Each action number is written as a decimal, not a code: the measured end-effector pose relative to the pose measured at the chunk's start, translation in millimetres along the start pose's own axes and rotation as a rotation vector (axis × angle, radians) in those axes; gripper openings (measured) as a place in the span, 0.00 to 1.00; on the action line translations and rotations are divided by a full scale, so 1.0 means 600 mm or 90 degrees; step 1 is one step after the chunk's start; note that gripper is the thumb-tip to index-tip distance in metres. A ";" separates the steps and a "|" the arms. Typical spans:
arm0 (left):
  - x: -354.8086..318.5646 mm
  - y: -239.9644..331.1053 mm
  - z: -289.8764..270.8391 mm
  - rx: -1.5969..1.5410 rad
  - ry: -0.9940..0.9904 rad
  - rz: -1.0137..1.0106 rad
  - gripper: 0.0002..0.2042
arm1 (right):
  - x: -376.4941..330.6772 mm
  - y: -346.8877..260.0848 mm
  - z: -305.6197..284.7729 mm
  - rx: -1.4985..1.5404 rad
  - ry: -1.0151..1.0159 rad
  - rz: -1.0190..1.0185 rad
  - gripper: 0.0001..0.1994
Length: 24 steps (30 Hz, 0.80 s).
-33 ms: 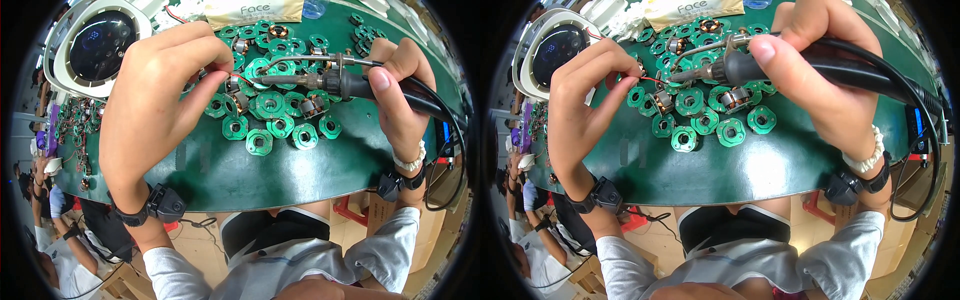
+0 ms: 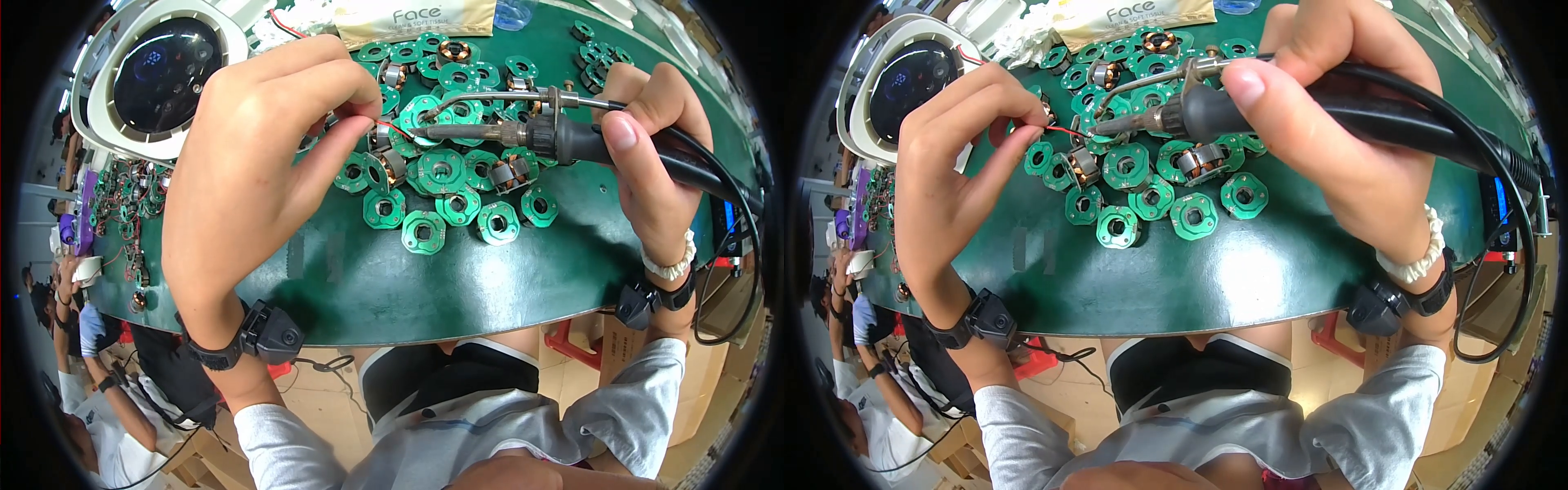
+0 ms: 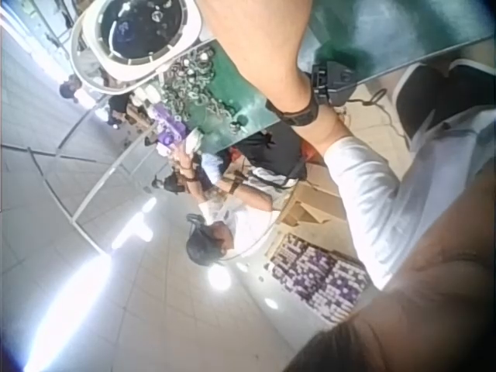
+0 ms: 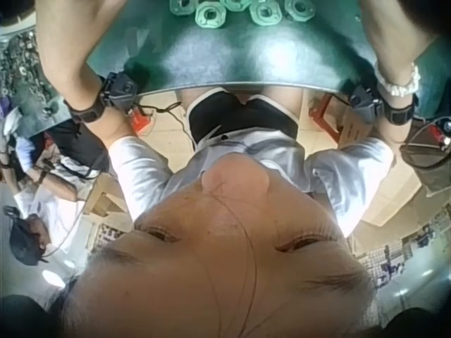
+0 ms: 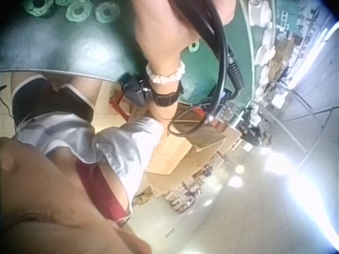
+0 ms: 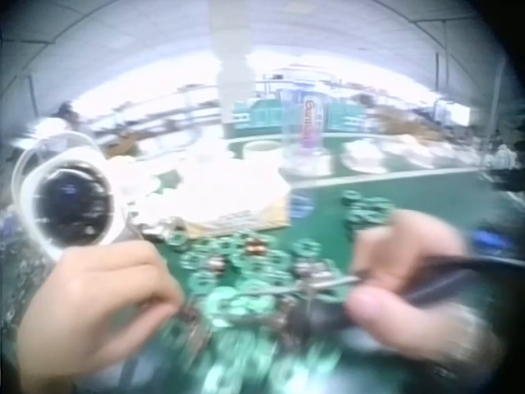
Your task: Soldering electrical wires to small circular green PCB boards at an industrial workbench.
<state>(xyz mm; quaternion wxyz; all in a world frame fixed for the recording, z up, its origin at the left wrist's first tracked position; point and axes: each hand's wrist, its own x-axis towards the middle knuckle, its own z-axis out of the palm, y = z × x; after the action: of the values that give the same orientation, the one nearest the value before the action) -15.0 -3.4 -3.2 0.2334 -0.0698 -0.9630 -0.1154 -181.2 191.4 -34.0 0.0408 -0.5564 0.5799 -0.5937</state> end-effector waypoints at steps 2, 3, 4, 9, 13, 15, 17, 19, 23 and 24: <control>0.000 -0.001 0.001 0.000 -0.001 -0.002 0.07 | -0.001 0.003 -0.003 -0.006 -0.018 -0.024 0.12; 0.000 -0.002 0.001 0.000 0.000 0.002 0.07 | -0.002 0.001 -0.003 -0.007 -0.018 -0.017 0.12; 0.000 -0.002 0.001 -0.001 0.003 0.006 0.07 | -0.002 0.000 -0.004 -0.008 -0.017 -0.010 0.12; 0.001 -0.002 0.002 -0.003 0.005 0.010 0.07 | 0.002 -0.009 0.011 0.010 0.003 -0.011 0.12; 0.001 -0.001 -0.004 0.016 -0.008 0.014 0.07 | -0.001 -0.002 -0.002 -0.013 -0.023 -0.013 0.12; 0.002 0.000 -0.004 0.015 -0.010 0.015 0.08 | -0.002 -0.002 0.001 -0.009 -0.018 -0.013 0.11; 0.002 0.000 -0.003 0.014 -0.012 0.016 0.08 | -0.002 -0.003 0.002 -0.004 -0.013 -0.013 0.11; 0.002 0.000 -0.004 0.027 -0.023 0.015 0.08 | -0.002 -0.006 0.002 0.009 0.003 0.013 0.11; 0.001 0.000 -0.005 0.028 -0.020 0.020 0.08 | 0.001 -0.006 0.012 0.044 0.016 -0.016 0.11; 0.002 -0.001 -0.004 0.028 -0.020 0.025 0.08 | -0.001 -0.004 0.007 0.034 0.007 -0.008 0.11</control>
<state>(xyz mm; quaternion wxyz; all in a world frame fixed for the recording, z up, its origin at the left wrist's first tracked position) -15.4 -4.4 -1.0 0.2217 -0.0851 -0.9673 -0.0887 -176.7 189.8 -34.1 0.0487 -0.5555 0.5602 -0.6125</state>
